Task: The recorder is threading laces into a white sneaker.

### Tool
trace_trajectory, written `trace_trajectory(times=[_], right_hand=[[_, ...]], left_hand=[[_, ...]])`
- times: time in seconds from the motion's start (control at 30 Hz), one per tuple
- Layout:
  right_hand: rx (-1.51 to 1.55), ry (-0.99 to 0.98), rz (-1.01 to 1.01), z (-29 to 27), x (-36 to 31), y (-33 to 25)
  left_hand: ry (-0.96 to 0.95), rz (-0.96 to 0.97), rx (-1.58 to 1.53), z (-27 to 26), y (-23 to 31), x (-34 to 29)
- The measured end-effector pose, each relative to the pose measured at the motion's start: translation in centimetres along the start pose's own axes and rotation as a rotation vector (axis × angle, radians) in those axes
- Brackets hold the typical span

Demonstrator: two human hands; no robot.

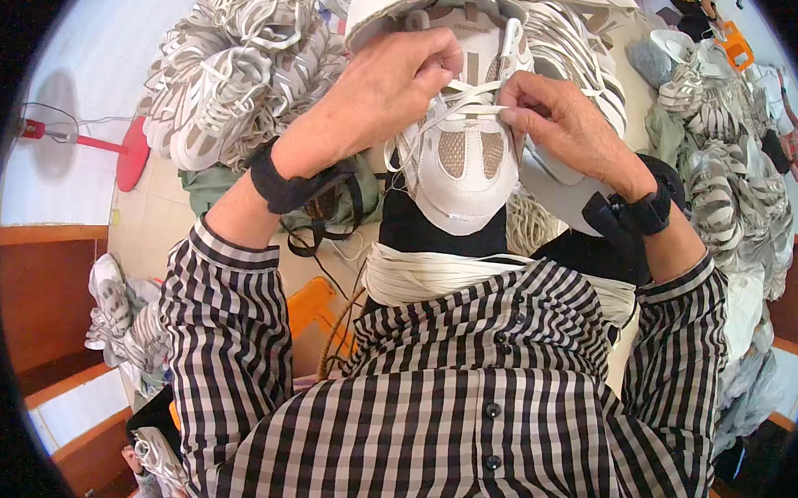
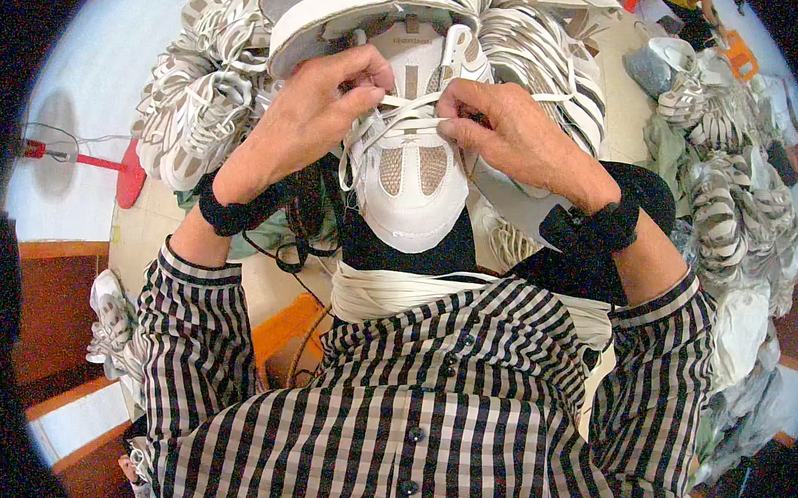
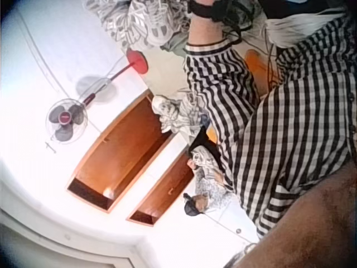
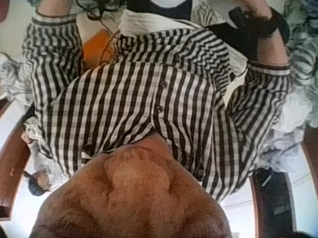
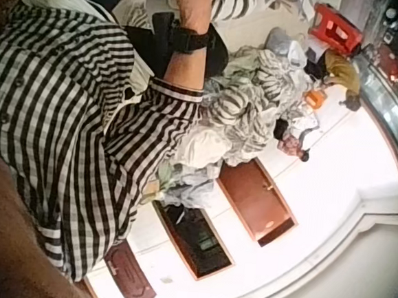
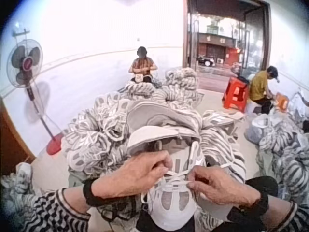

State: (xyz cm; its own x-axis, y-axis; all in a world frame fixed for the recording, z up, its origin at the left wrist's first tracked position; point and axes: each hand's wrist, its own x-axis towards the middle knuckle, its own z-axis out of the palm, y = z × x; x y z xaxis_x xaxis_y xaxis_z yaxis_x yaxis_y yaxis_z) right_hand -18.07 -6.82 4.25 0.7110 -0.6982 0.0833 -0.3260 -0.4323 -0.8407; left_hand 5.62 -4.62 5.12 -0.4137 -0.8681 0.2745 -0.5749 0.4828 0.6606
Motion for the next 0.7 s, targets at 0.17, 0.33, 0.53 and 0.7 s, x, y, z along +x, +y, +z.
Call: trace_trajectory(times=[0.17,0.33,0.53,0.7], right_hand=[[-0.235,0.063,-0.071,0.1,0.1,0.2],[-0.077,0.1,-0.001,0.9,0.4,0.5],[-0.01,0.042,0.045,1.3,0.1,1.1],[-0.045,0.013,0.022,1.6,0.2,1.3]], left_hand=[[0.028,0.019,0.053,0.1,-0.2,-1.3],[0.112,0.105,0.043,-0.4,-0.8,-1.8],[0.129,0.079,0.12,-1.5,-1.0,-3.1],[0.194,0.155,0.337,-2.2,-1.2,-4.5]])
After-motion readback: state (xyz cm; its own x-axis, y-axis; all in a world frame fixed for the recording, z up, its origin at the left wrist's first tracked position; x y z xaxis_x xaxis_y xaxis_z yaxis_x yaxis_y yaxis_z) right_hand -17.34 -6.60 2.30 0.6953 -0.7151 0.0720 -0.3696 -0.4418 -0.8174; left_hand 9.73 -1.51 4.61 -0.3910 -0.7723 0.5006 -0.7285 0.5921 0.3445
